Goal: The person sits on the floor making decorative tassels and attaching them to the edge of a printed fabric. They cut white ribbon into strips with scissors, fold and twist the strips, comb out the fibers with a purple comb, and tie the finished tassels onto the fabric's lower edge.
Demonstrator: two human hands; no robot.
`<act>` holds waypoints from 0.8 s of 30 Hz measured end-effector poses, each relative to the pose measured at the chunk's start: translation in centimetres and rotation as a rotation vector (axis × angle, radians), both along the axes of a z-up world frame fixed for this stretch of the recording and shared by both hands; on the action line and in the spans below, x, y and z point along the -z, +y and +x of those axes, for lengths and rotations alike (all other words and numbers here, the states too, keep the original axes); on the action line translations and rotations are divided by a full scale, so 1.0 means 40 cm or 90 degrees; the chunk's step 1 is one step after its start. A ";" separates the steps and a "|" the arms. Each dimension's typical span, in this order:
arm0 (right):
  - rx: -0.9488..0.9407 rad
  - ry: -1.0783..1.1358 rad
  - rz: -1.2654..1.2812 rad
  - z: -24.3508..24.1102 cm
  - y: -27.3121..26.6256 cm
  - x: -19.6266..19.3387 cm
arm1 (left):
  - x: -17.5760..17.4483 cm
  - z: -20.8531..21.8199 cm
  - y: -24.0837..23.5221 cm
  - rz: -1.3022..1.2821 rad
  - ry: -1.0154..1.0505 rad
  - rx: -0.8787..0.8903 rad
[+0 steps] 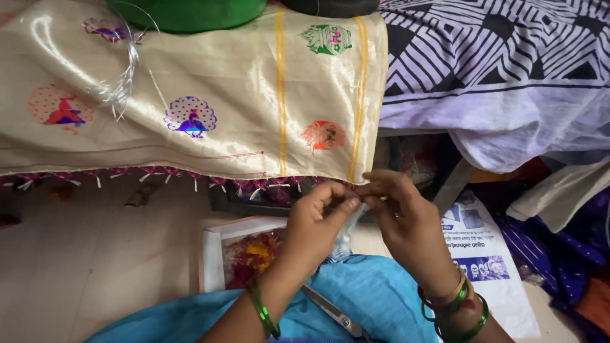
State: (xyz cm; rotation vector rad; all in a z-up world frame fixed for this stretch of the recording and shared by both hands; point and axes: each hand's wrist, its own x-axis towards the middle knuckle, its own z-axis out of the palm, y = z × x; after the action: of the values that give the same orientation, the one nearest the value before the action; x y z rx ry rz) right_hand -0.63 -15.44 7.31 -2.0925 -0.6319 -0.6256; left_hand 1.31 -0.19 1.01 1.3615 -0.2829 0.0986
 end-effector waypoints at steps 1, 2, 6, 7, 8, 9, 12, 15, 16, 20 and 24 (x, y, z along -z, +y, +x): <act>-0.008 0.037 0.035 0.001 0.006 0.000 | 0.006 0.003 0.001 -0.055 -0.002 0.019; -0.014 0.074 0.071 0.000 0.011 0.001 | 0.012 0.005 0.000 -0.110 -0.003 0.039; 0.034 0.032 0.052 0.008 0.012 0.028 | -0.016 -0.010 -0.002 -0.182 0.074 0.060; 0.041 -0.004 0.038 0.009 0.011 0.036 | -0.017 -0.011 -0.003 -0.158 0.096 0.022; 0.046 -0.040 0.023 0.011 0.010 0.044 | -0.019 -0.011 -0.003 -0.134 0.116 -0.017; 0.048 -0.041 0.023 0.007 0.009 0.036 | -0.018 -0.011 -0.001 -0.134 0.115 -0.015; 0.044 -0.076 0.024 -0.001 -0.005 0.027 | -0.024 -0.022 0.013 -0.132 0.135 -0.049; 0.083 -0.016 0.082 -0.002 -0.040 0.018 | -0.044 -0.036 0.023 -0.178 0.243 -0.017; 0.107 -0.010 0.103 -0.004 -0.043 0.001 | -0.043 -0.036 0.023 -0.095 0.140 -0.068; 0.144 -0.054 0.216 -0.016 -0.051 -0.050 | -0.054 -0.043 0.018 0.043 -0.025 -0.144; 0.154 -0.058 0.368 -0.012 -0.092 -0.044 | -0.044 -0.035 0.019 -0.017 0.064 -0.115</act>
State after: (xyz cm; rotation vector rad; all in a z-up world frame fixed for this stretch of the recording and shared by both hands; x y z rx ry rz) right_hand -1.09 -19.14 9.08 -1.6083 -0.2044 -0.9210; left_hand -0.11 0.56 2.79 1.3583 -0.0747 0.1831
